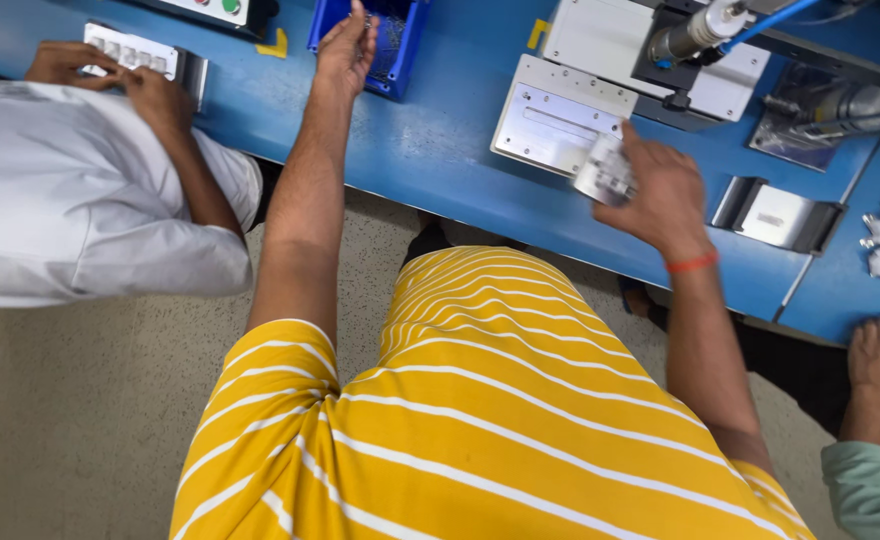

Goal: The person picks small metal components from a blue bin and places them into slots on a white fixture. They repeatedly handle the components by hand, aligning and inserting them into the fixture while other workers perform similar tasks nearby.

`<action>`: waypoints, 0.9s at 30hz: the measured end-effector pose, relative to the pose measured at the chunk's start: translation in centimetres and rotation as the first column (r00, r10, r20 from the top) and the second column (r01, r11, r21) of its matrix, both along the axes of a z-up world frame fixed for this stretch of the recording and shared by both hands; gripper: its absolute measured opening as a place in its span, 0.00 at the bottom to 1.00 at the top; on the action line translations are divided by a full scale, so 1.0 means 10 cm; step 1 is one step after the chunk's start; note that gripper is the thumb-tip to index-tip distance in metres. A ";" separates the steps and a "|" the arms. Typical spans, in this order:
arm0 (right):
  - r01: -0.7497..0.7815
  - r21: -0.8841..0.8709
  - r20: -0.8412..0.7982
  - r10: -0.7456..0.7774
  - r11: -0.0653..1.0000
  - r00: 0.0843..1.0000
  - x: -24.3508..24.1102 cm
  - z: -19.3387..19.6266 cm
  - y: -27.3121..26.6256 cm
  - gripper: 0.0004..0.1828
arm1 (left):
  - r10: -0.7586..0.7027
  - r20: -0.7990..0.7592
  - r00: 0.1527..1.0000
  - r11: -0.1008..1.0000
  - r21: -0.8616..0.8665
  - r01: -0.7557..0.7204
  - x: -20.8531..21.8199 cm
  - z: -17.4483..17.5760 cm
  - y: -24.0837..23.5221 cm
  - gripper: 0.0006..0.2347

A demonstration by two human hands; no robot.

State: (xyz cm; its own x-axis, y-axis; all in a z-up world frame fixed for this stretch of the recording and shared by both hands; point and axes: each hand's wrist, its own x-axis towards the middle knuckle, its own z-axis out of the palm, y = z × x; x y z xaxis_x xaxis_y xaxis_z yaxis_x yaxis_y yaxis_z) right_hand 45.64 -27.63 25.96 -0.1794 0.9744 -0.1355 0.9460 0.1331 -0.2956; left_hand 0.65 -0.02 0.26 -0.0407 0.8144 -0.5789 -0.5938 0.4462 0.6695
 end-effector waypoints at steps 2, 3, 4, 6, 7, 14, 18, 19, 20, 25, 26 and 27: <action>-0.030 0.064 0.004 0.030 0.997 1.000 -0.25 -0.05 0.20 0.61 | -0.002 -0.018 1.000 1.000 -0.008 0.002 0.04 0.02 0.01 0.14; -0.032 0.062 0.029 0.031 0.998 0.999 -0.36 -0.09 0.30 0.61 | -0.011 -0.015 1.000 1.000 -0.012 0.011 0.05 0.03 0.00 0.14; -0.037 0.061 0.054 0.033 0.997 0.998 -0.46 -0.13 0.39 0.62 | -0.018 -0.015 1.000 1.000 -0.014 0.018 0.04 0.04 -0.01 0.15; -0.060 0.068 0.095 0.053 0.996 0.994 -0.61 -0.21 0.55 0.61 | -0.009 -0.016 1.000 1.000 -0.025 0.008 0.06 0.04 -0.04 0.15; -0.079 0.076 0.113 0.070 0.994 0.991 -0.67 -0.26 0.62 0.60 | -0.003 -0.016 1.000 1.000 -0.029 0.003 0.07 0.04 -0.05 0.15; -0.068 -0.004 0.191 0.068 0.998 0.979 -0.80 -0.48 0.82 0.61 | -0.063 -0.033 0.997 0.997 -0.037 0.062 0.11 -0.03 -0.02 0.09; -0.077 0.015 0.238 0.071 0.997 0.969 -0.77 -0.53 0.83 0.63 | -0.064 0.026 0.998 0.996 -0.056 0.065 0.11 -0.13 0.01 0.09; -0.076 0.014 0.221 0.071 0.997 0.973 -0.76 -0.53 0.84 0.64 | -0.061 0.060 0.996 0.996 -0.061 0.064 0.10 -0.15 0.02 0.09; -0.076 0.012 0.201 0.072 0.997 0.977 -0.76 -0.52 0.84 0.64 | -0.060 0.076 0.995 0.996 -0.062 0.065 0.11 -0.18 0.02 0.10; 0.005 -0.139 0.126 0.013 0.990 0.992 -0.79 -0.39 0.86 0.68 | -0.037 0.102 0.994 0.997 -0.071 0.044 0.13 -0.22 0.04 0.11; 0.004 -0.144 0.112 0.013 0.990 0.994 -0.78 -0.36 0.82 0.69 | -0.037 0.082 0.996 0.997 -0.065 0.042 0.14 -0.22 0.02 0.11; -0.055 0.009 0.107 0.053 0.998 0.993 -0.78 -0.35 0.76 0.71 | -0.036 0.062 0.997 0.997 -0.059 0.040 0.16 -0.22 0.01 0.10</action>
